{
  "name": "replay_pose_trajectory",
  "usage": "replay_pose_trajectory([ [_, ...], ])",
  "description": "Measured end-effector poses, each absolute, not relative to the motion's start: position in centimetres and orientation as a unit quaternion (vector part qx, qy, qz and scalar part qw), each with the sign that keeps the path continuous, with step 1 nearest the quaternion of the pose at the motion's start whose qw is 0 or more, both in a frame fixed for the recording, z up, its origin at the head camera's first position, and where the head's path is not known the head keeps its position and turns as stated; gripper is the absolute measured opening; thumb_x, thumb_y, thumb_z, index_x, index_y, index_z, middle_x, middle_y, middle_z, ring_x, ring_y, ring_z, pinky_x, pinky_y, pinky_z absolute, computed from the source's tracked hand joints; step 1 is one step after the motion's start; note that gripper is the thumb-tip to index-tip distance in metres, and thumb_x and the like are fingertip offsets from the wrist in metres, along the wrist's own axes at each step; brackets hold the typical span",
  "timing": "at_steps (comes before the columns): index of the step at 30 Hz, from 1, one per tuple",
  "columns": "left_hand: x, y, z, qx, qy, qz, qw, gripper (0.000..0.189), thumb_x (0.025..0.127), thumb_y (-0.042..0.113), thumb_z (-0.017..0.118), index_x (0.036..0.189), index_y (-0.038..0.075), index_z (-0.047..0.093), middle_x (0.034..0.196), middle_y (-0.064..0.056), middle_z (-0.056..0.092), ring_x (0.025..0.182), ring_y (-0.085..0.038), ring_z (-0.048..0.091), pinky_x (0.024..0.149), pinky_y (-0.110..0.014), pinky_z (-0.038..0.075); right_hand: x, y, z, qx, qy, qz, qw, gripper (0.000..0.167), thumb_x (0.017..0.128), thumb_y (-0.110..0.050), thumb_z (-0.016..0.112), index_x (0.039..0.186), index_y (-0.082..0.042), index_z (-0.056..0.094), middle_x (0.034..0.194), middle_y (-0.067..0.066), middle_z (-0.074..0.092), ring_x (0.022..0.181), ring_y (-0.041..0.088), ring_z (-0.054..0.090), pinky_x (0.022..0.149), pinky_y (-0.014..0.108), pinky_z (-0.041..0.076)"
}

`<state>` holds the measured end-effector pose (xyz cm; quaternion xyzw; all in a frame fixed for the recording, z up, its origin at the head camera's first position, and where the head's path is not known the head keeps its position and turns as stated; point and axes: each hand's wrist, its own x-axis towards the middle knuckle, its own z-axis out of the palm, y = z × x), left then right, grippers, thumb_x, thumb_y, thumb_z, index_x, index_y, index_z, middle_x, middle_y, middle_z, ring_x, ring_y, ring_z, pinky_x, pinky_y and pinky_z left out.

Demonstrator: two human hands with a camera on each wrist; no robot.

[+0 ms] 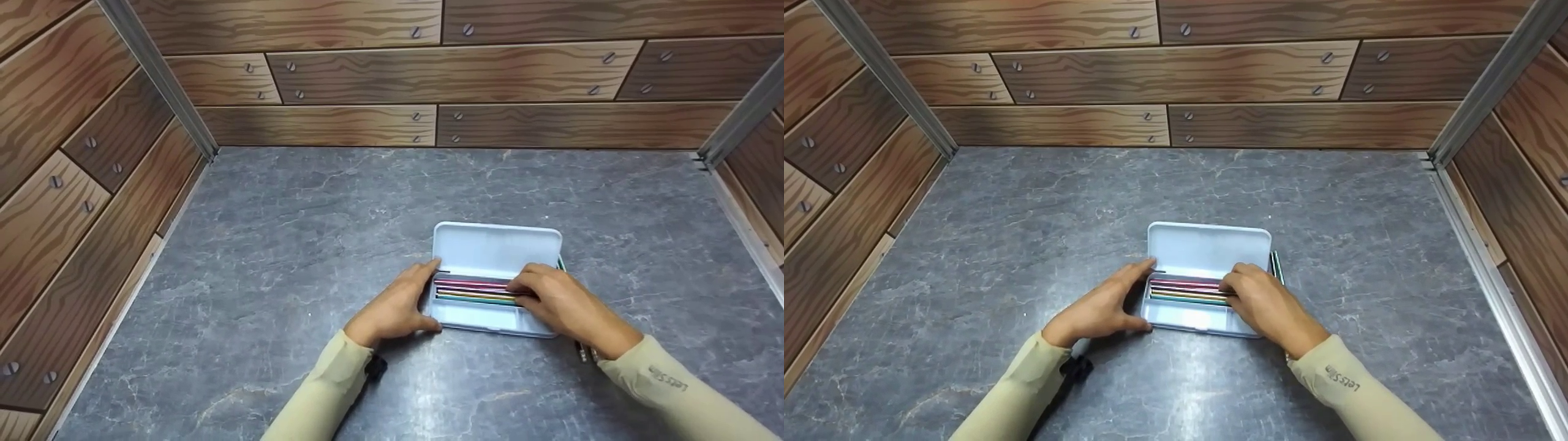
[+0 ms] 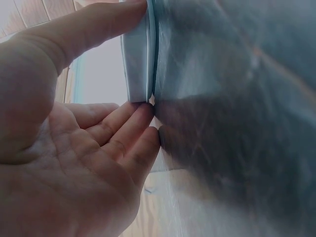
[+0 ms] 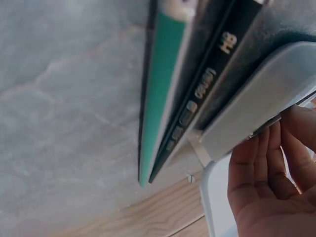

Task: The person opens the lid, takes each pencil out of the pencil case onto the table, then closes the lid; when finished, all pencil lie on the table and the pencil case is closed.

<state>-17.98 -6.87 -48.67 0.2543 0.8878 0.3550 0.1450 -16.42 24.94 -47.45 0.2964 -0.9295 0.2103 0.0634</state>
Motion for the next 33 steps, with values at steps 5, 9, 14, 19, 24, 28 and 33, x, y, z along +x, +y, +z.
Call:
replay_pose_trajectory([
  [5,-18.0,-6.8,-48.7,0.254,0.887,0.357,0.145,0.117,0.084,0.014,0.097,0.177,0.005,0.028,0.168,-0.017,0.051,0.158,-0.031,0.047,0.139,-0.045,0.036,-16.7,25.3,-47.5,0.287,-0.926,0.238,0.063,0.016,0.091,0.0,0.088,0.104,-0.011,0.086,0.096,-0.004,0.075,0.086,0.01,0.067,0.077,0.034,0.063],
  [9,-18.1,-6.9,-48.7,0.257,0.887,0.357,0.144,0.117,0.084,0.014,0.098,0.177,0.005,0.028,0.167,-0.017,0.051,0.156,-0.03,0.048,0.139,-0.045,0.036,-16.7,25.5,-47.4,0.28,-0.925,0.248,0.071,0.017,0.089,-0.001,0.09,0.102,-0.011,0.086,0.095,-0.004,0.078,0.084,0.01,0.069,0.076,0.032,0.064],
  [14,-18.0,-6.9,-48.7,0.26,0.885,0.36,0.142,0.117,0.084,0.014,0.098,0.177,0.003,0.028,0.166,-0.017,0.052,0.156,-0.03,0.049,0.138,-0.044,0.037,-16.6,25.6,-46.9,0.261,-0.924,0.272,0.058,0.015,0.091,-0.003,0.09,0.101,-0.014,0.087,0.096,-0.004,0.081,0.084,0.009,0.072,0.074,0.028,0.064],
  [19,-18.1,-6.9,-48.7,0.26,0.883,0.363,0.146,0.116,0.084,0.014,0.097,0.177,0.004,0.028,0.168,-0.016,0.051,0.157,-0.029,0.047,0.138,-0.044,0.037,-16.3,25.8,-46.3,0.23,-0.927,0.294,0.03,0.013,0.093,-0.007,0.089,0.103,-0.016,0.087,0.099,-0.005,0.082,0.086,0.008,0.072,0.076,0.025,0.062],
  [24,-18.1,-6.9,-48.8,0.264,0.884,0.359,0.142,0.116,0.083,0.014,0.098,0.176,0.003,0.03,0.166,-0.016,0.052,0.156,-0.029,0.048,0.137,-0.045,0.038,-15.9,26.1,-45.8,0.207,-0.923,0.325,0.031,0.014,0.093,-0.007,0.089,0.103,-0.016,0.088,0.099,-0.004,0.083,0.085,0.001,0.07,0.076,0.022,0.061],
  [28,-18.1,-6.9,-48.7,0.265,0.884,0.359,0.14,0.115,0.084,0.014,0.098,0.176,0.002,0.03,0.166,-0.017,0.052,0.155,-0.03,0.049,0.137,-0.045,0.038,-15.5,26.8,-45.4,0.179,-0.921,0.345,0.036,0.015,0.092,-0.007,0.09,0.104,-0.016,0.088,0.098,-0.004,0.083,0.084,-0.004,0.067,0.075,0.018,0.059],
  [33,-18.2,-6.9,-48.7,0.264,0.883,0.361,0.141,0.115,0.084,0.013,0.098,0.176,0.002,0.03,0.166,-0.018,0.052,0.155,-0.03,0.049,0.137,-0.045,0.038,-15.0,28.1,-45.3,0.146,-0.923,0.35,0.063,0.015,0.091,-0.008,0.092,0.103,-0.015,0.088,0.097,0.0,0.084,0.083,-0.008,0.065,0.075,0.012,0.057],
])
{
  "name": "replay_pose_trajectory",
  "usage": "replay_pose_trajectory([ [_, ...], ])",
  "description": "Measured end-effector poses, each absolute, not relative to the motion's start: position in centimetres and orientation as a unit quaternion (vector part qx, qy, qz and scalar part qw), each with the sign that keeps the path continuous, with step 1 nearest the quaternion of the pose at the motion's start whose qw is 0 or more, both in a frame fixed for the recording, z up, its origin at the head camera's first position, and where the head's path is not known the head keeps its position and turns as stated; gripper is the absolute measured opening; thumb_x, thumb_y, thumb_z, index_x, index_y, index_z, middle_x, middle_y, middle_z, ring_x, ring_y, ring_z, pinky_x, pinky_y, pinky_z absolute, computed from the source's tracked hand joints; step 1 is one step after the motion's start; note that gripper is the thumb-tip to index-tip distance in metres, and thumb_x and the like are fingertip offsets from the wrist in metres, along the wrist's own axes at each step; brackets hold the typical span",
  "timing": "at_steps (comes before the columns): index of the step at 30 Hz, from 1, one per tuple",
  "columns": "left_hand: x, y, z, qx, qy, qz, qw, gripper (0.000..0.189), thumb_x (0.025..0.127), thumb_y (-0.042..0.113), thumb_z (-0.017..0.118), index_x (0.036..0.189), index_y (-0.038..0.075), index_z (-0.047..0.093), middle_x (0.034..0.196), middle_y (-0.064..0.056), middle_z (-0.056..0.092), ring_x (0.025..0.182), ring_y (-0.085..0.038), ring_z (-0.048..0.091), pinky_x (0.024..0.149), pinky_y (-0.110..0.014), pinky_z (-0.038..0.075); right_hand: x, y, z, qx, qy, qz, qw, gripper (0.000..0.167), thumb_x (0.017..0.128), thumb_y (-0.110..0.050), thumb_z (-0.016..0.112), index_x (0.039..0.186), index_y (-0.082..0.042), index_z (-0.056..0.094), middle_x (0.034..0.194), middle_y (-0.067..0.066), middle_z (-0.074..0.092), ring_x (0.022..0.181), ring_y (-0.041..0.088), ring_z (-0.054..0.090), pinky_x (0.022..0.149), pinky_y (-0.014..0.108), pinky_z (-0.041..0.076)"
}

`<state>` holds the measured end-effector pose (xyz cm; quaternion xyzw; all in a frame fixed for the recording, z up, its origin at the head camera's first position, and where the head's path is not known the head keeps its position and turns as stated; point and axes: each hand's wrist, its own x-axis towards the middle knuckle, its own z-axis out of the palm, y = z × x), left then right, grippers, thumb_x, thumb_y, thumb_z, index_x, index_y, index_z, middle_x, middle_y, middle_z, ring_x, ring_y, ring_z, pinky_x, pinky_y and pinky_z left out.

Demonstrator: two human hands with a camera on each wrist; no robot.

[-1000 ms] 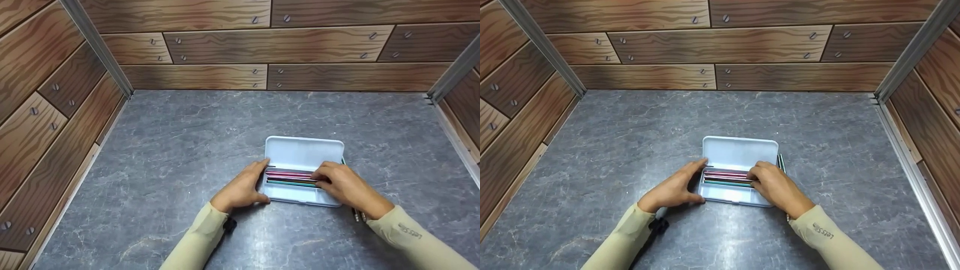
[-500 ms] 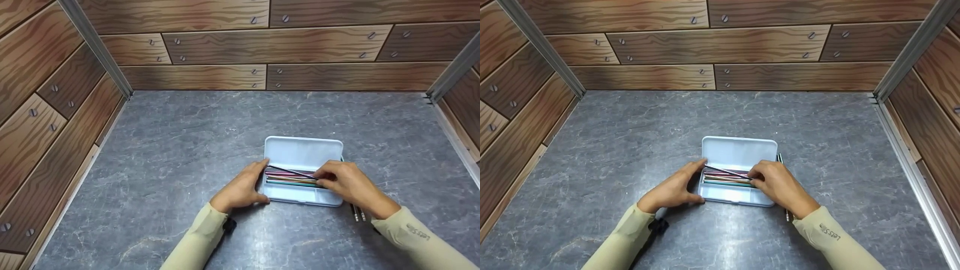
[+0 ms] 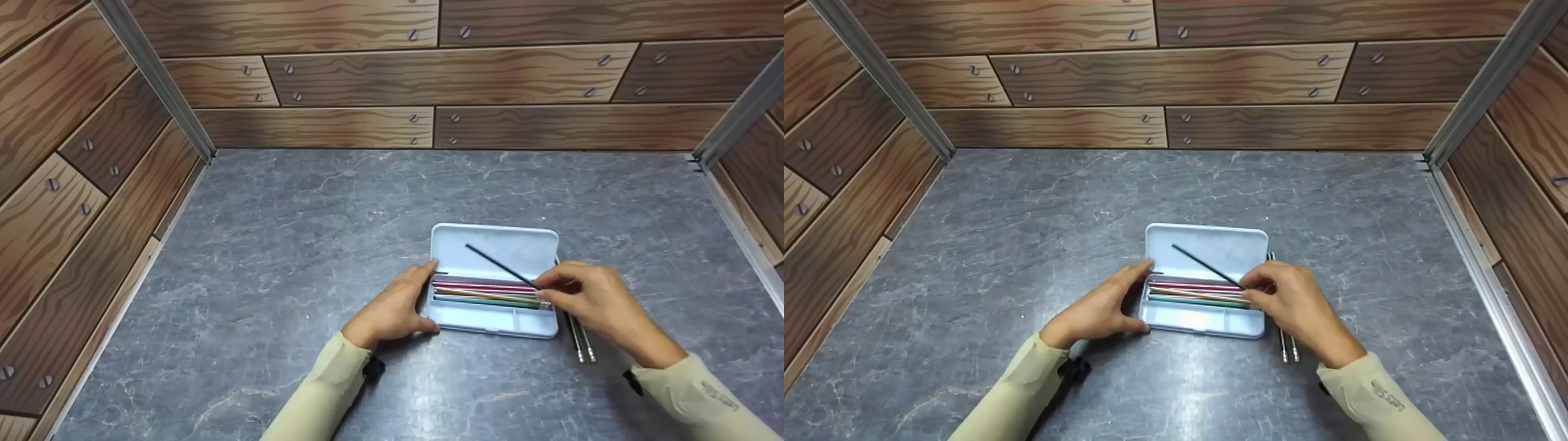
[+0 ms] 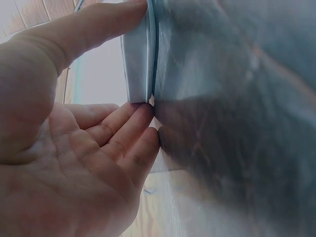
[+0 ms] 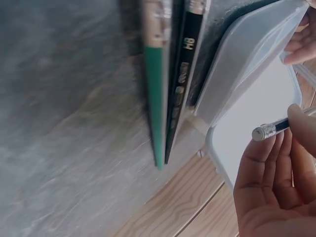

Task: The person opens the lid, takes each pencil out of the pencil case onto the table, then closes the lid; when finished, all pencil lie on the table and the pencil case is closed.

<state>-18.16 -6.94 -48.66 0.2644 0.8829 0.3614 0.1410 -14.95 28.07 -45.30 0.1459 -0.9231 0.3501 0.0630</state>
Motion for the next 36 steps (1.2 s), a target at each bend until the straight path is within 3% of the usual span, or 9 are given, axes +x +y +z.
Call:
replay_pose_trajectory([
  [6,-18.1,-6.9,-48.7,0.26,0.883,0.363,0.147,0.115,0.084,0.014,0.097,0.176,0.003,0.029,0.167,-0.018,0.051,0.156,-0.03,0.048,0.138,-0.045,0.037,-14.2,30.2,-45.5,0.095,-0.923,0.359,0.097,0.016,0.089,-0.005,0.093,0.103,-0.01,0.088,0.1,0.011,0.086,0.08,-0.012,0.063,0.071,0.005,0.052],
  [18,-18.0,-6.9,-48.7,0.255,0.886,0.357,0.15,0.116,0.085,0.015,0.097,0.177,0.005,0.027,0.169,-0.016,0.05,0.159,-0.03,0.046,0.139,-0.045,0.035,-12.5,34.3,-45.9,-0.003,-0.94,0.329,0.086,0.02,0.09,-0.012,0.093,0.107,-0.003,0.086,0.098,0.017,0.086,0.076,-0.017,0.058,0.061,0.012,0.049],
  [24,-18.0,-6.9,-48.4,0.25,0.887,0.356,0.152,0.116,0.085,0.015,0.097,0.178,0.007,0.026,0.169,-0.016,0.049,0.159,-0.03,0.045,0.139,-0.045,0.035,-12.0,35.8,-46.2,-0.034,-0.944,0.325,0.036,0.024,0.094,-0.016,0.09,0.111,0.0,0.085,0.098,0.018,0.085,0.072,-0.01,0.062,0.059,0.018,0.052],
  [32,-18.0,-6.9,-48.4,0.249,0.884,0.363,0.157,0.117,0.086,0.013,0.096,0.178,0.008,0.026,0.169,-0.016,0.049,0.158,-0.03,0.046,0.139,-0.045,0.035,-12.1,35.9,-46.6,-0.051,-0.956,0.285,-0.039,0.029,0.092,-0.021,0.09,0.109,0.001,0.084,0.094,0.012,0.085,0.076,0.009,0.066,0.063,0.024,0.048],
  [36,-17.9,-6.8,-48.5,0.252,0.884,0.362,0.154,0.116,0.085,0.013,0.097,0.178,0.006,0.027,0.169,-0.016,0.05,0.158,-0.03,0.047,0.139,-0.045,0.036,-12.3,35.4,-46.9,-0.055,-0.952,0.295,-0.065,0.029,0.093,-0.019,0.089,0.108,0.004,0.082,0.089,0.008,0.084,0.074,0.01,0.067,0.062,0.024,0.049],
])
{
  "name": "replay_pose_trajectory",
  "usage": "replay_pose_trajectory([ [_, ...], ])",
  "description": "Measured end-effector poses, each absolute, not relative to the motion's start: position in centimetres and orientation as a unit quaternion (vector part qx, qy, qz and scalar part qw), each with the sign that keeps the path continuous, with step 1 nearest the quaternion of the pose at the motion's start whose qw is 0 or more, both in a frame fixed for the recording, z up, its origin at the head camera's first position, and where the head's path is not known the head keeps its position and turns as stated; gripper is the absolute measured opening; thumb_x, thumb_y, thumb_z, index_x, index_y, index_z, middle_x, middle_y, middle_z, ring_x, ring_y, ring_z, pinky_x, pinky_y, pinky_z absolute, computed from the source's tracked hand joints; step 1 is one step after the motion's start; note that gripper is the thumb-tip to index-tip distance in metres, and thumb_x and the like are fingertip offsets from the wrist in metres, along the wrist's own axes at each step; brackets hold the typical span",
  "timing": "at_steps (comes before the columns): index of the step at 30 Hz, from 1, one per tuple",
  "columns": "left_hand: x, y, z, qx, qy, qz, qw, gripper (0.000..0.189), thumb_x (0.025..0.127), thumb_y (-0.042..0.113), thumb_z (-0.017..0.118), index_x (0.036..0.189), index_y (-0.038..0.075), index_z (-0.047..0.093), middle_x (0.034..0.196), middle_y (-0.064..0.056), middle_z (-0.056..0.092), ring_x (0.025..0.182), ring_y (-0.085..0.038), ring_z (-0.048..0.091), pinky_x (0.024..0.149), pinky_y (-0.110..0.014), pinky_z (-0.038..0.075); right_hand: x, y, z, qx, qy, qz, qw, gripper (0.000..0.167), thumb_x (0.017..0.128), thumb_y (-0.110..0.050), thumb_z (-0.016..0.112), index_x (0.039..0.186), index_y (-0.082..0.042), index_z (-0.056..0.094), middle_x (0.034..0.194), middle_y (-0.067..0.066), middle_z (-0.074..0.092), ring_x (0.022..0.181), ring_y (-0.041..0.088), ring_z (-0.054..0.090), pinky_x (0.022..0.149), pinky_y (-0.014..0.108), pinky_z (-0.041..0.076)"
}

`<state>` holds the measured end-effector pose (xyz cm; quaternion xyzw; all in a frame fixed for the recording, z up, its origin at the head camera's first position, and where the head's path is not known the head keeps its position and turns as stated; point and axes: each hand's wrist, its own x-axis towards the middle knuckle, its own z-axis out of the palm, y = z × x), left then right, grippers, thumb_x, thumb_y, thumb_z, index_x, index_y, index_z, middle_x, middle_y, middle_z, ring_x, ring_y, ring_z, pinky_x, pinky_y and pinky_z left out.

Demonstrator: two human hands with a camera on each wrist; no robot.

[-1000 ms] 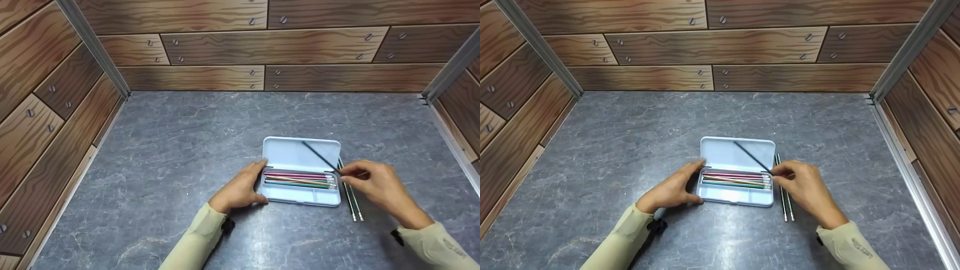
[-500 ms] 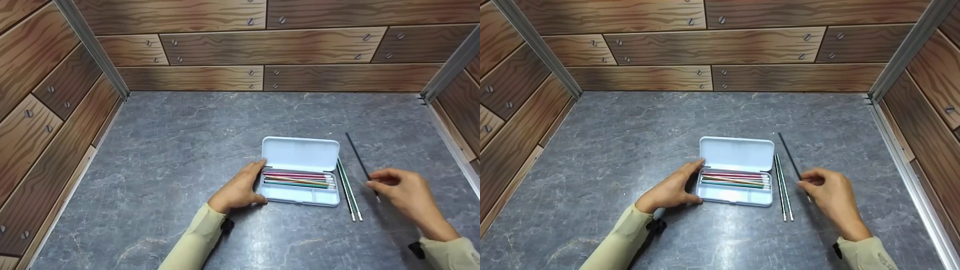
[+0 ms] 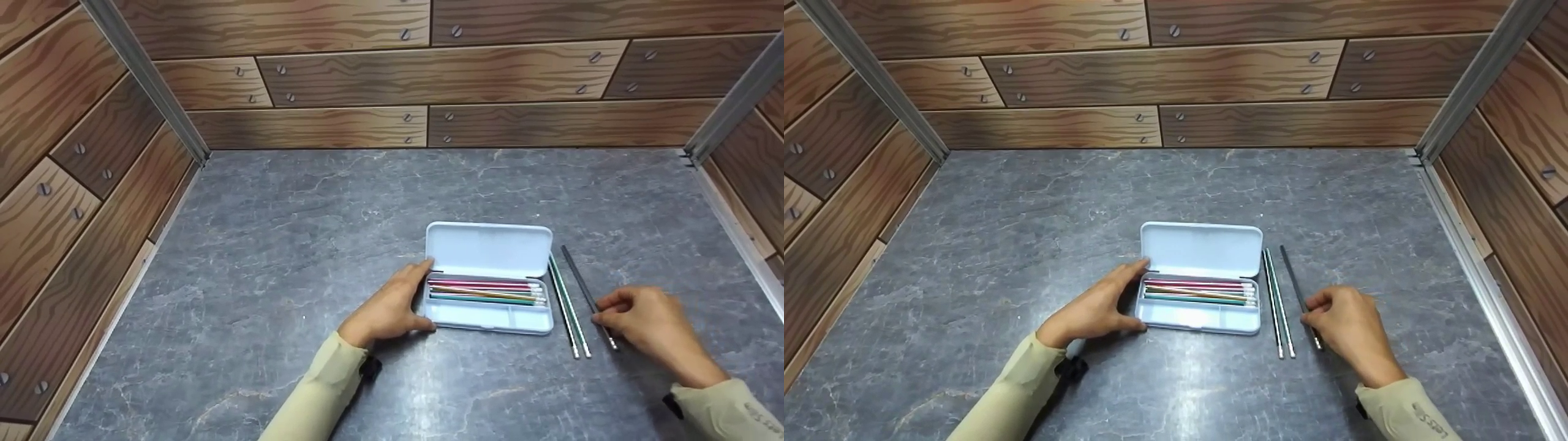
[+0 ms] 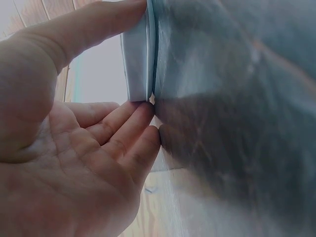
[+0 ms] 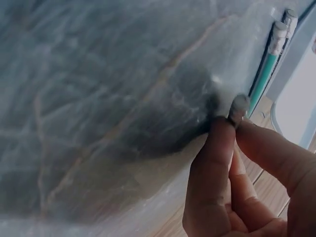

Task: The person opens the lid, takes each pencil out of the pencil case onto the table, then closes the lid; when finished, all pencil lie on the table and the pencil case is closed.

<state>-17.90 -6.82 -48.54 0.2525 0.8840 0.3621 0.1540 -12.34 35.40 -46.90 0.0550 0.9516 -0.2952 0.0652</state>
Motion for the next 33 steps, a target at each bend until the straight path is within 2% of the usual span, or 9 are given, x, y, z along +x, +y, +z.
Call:
replay_pose_trajectory([
  [7,-17.9,-6.8,-48.7,0.25,0.883,0.364,0.157,0.116,0.085,0.014,0.096,0.178,0.006,0.026,0.169,-0.016,0.05,0.157,-0.029,0.047,0.139,-0.046,0.036,-12.4,34.5,-47.2,0.056,0.941,-0.324,0.081,0.024,0.093,-0.014,0.087,0.105,0.006,0.082,0.084,0.007,0.083,0.068,0.008,0.072,0.057,0.023,0.055],
  [14,-17.8,-7.0,-48.6,0.252,0.886,0.358,0.155,0.114,0.086,0.015,0.096,0.177,0.006,0.028,0.168,-0.015,0.05,0.158,-0.029,0.046,0.139,-0.046,0.036,-12.4,33.6,-47.2,0.067,0.933,-0.344,0.086,0.024,0.094,-0.014,0.086,0.105,0.006,0.082,0.083,0.005,0.082,0.068,0.009,0.074,0.058,0.023,0.061],
  [25,-17.9,-7.0,-48.7,0.25,0.887,0.357,0.153,0.116,0.086,0.014,0.097,0.178,0.006,0.027,0.171,-0.017,0.048,0.16,-0.03,0.045,0.14,-0.046,0.034,-12.4,33.0,-47.4,0.054,0.935,-0.344,0.069,0.022,0.096,-0.014,0.084,0.105,0.007,0.084,0.082,0.005,0.082,0.067,0.008,0.073,0.057,0.021,0.06],
  [30,-17.9,-7.0,-48.7,0.246,0.885,0.362,0.157,0.117,0.085,0.013,0.097,0.178,0.007,0.026,0.17,-0.016,0.049,0.159,-0.03,0.046,0.14,-0.045,0.034,-12.5,32.6,-47.2,0.036,0.954,-0.298,0.028,0.019,0.096,-0.014,0.082,0.105,0.003,0.085,0.083,0.008,0.083,0.067,0.009,0.07,0.058,0.023,0.053],
  [33,-17.9,-6.9,-48.6,0.25,0.886,0.359,0.154,0.117,0.085,0.014,0.097,0.178,0.007,0.027,0.17,-0.016,0.049,0.159,-0.03,0.046,0.139,-0.046,0.035,-12.6,32.0,-47.2,0.02,0.962,-0.272,-0.017,0.019,0.095,-0.015,0.083,0.106,0.0,0.087,0.089,0.011,0.085,0.073,0.016,0.072,0.065,0.03,0.054],
])
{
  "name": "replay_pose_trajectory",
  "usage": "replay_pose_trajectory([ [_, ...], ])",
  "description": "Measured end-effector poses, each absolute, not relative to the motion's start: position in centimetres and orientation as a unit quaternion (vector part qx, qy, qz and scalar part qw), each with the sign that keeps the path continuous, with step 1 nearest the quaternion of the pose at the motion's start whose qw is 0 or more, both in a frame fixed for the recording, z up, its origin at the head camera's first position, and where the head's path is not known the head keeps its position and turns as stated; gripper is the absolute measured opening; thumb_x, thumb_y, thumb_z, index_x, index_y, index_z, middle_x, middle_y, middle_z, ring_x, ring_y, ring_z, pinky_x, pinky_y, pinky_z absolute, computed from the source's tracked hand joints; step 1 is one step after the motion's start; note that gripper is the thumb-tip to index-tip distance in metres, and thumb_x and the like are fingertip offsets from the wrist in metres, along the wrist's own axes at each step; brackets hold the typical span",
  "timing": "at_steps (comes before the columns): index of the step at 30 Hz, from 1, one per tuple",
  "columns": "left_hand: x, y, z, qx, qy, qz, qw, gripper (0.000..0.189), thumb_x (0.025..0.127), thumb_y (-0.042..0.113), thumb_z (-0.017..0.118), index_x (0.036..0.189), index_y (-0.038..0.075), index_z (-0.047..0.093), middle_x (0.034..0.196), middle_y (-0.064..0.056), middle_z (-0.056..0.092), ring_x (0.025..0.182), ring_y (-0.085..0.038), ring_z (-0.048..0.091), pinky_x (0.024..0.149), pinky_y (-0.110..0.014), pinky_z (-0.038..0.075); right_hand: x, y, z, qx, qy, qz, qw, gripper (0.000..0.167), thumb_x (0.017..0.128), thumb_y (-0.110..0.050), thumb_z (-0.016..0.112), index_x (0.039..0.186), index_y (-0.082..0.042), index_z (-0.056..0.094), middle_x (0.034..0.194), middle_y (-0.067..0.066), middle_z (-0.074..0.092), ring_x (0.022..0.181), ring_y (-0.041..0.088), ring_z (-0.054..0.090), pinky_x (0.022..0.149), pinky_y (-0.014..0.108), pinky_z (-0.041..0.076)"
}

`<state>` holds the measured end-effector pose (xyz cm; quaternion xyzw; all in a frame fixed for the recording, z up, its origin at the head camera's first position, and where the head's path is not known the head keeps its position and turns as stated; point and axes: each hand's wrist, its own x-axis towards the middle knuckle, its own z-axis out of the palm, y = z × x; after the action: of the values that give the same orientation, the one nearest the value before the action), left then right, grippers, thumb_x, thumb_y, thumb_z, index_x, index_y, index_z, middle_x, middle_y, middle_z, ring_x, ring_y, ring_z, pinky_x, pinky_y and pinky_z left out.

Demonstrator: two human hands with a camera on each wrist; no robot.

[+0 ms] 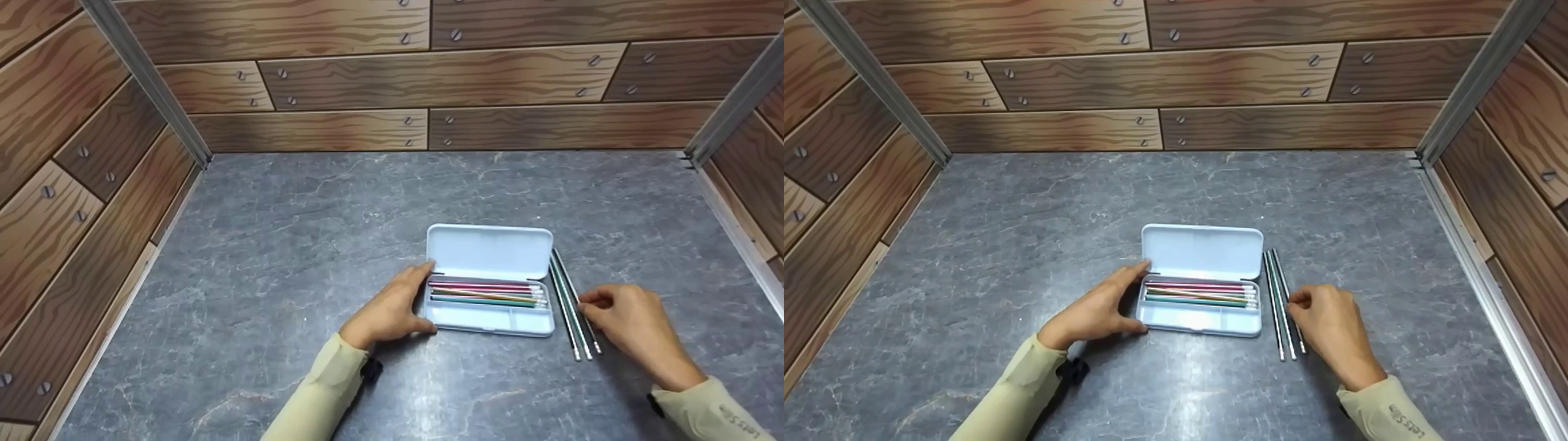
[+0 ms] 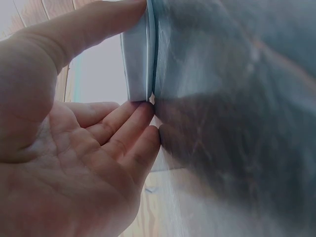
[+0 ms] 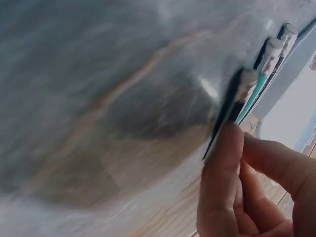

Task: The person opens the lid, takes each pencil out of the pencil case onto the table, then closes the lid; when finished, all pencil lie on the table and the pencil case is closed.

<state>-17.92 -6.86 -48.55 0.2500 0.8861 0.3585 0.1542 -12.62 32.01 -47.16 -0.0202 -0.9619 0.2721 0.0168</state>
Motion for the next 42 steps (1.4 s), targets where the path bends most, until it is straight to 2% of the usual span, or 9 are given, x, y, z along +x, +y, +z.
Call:
replay_pose_trajectory([
  [3,-18.0,-6.8,-48.4,0.253,0.886,0.356,0.155,0.117,0.086,0.015,0.097,0.178,0.007,0.027,0.169,-0.016,0.049,0.158,-0.03,0.046,0.139,-0.045,0.036,-12.8,31.3,-47.1,0.001,-0.962,0.266,0.058,0.018,0.094,-0.015,0.085,0.108,-0.004,0.087,0.098,0.013,0.086,0.085,0.026,0.077,0.073,0.036,0.057],
  [5,-18.0,-6.8,-48.4,0.256,0.886,0.356,0.153,0.116,0.085,0.015,0.097,0.178,0.007,0.027,0.169,-0.016,0.05,0.157,-0.029,0.047,0.138,-0.045,0.037,-13.1,30.8,-47.1,0.022,-0.957,0.279,0.08,0.017,0.094,-0.014,0.087,0.11,-0.007,0.088,0.102,0.013,0.087,0.09,0.03,0.08,0.077,0.033,0.059],
  [8,-18.1,-6.8,-48.5,0.259,0.884,0.359,0.149,0.116,0.085,0.014,0.097,0.177,0.005,0.028,0.167,-0.016,0.051,0.155,-0.029,0.048,0.138,-0.044,0.038,-13.5,29.8,-47.0,0.069,-0.945,0.3,0.108,0.019,0.092,-0.01,0.091,0.11,-0.012,0.088,0.106,0.009,0.087,0.093,0.024,0.081,0.081,0.024,0.062],
  [11,-18.1,-6.8,-48.5,0.263,0.883,0.359,0.146,0.115,0.085,0.014,0.097,0.177,0.004,0.029,0.167,-0.016,0.052,0.155,-0.028,0.048,0.138,-0.044,0.038,-14.1,28.9,-47.0,0.125,-0.935,0.31,0.12,0.022,0.089,-0.006,0.092,0.11,-0.013,0.088,0.106,0.004,0.087,0.091,0.012,0.078,0.081,0.022,0.064],
  [16,-18.1,-6.7,-48.7,0.257,0.885,0.357,0.153,0.116,0.085,0.015,0.097,0.177,0.005,0.027,0.173,-0.018,0.046,0.164,-0.032,0.041,0.14,-0.046,0.034,-15.0,27.6,-47.2,0.203,-0.922,0.313,0.108,0.027,0.086,-0.001,0.093,0.109,-0.012,0.088,0.101,-0.002,0.085,0.088,0.002,0.074,0.08,0.028,0.066],
  [24,-18.1,-6.7,-48.5,0.247,0.886,0.358,0.163,0.117,0.086,0.016,0.097,0.178,0.008,0.027,0.179,-0.019,0.04,0.17,-0.037,0.032,0.142,-0.05,0.029,-16.3,26.7,-47.9,0.28,-0.911,0.29,0.089,0.021,0.088,-0.001,0.092,0.101,-0.016,0.086,0.097,-0.005,0.083,0.087,0.013,0.077,0.079,0.033,0.067],
  [29,-18.0,-6.7,-48.4,0.249,0.888,0.353,0.159,0.117,0.085,0.016,0.097,0.178,0.007,0.026,0.176,-0.019,0.044,0.167,-0.034,0.038,0.141,-0.048,0.032,-16.5,26.6,-48.2,0.263,-0.919,0.288,0.058,0.021,0.09,-0.003,0.091,0.105,-0.016,0.086,0.099,-0.005,0.083,0.088,0.012,0.075,0.08,0.032,0.066],
  [34,-18.1,-6.8,-48.4,0.26,0.888,0.351,0.144,0.117,0.084,0.015,0.098,0.177,0.004,0.028,0.166,-0.018,0.052,0.156,-0.03,0.049,0.138,-0.044,0.038,-16.9,26.3,-48.0,0.255,-0.921,0.293,0.023,0.021,0.091,-0.003,0.09,0.108,-0.015,0.086,0.101,-0.003,0.083,0.089,0.014,0.075,0.08,0.031,0.066],
  [42,-18.0,-6.9,-48.6,0.255,0.889,0.351,0.149,0.115,0.085,0.015,0.097,0.177,0.005,0.028,0.169,-0.016,0.05,0.159,-0.029,0.046,0.138,-0.045,0.037,-17.3,26.0,-47.9,0.275,-0.918,0.286,0.009,0.02,0.091,-0.002,0.089,0.106,-0.015,0.086,0.099,-0.002,0.083,0.088,0.013,0.076,0.079,0.03,0.065],
])
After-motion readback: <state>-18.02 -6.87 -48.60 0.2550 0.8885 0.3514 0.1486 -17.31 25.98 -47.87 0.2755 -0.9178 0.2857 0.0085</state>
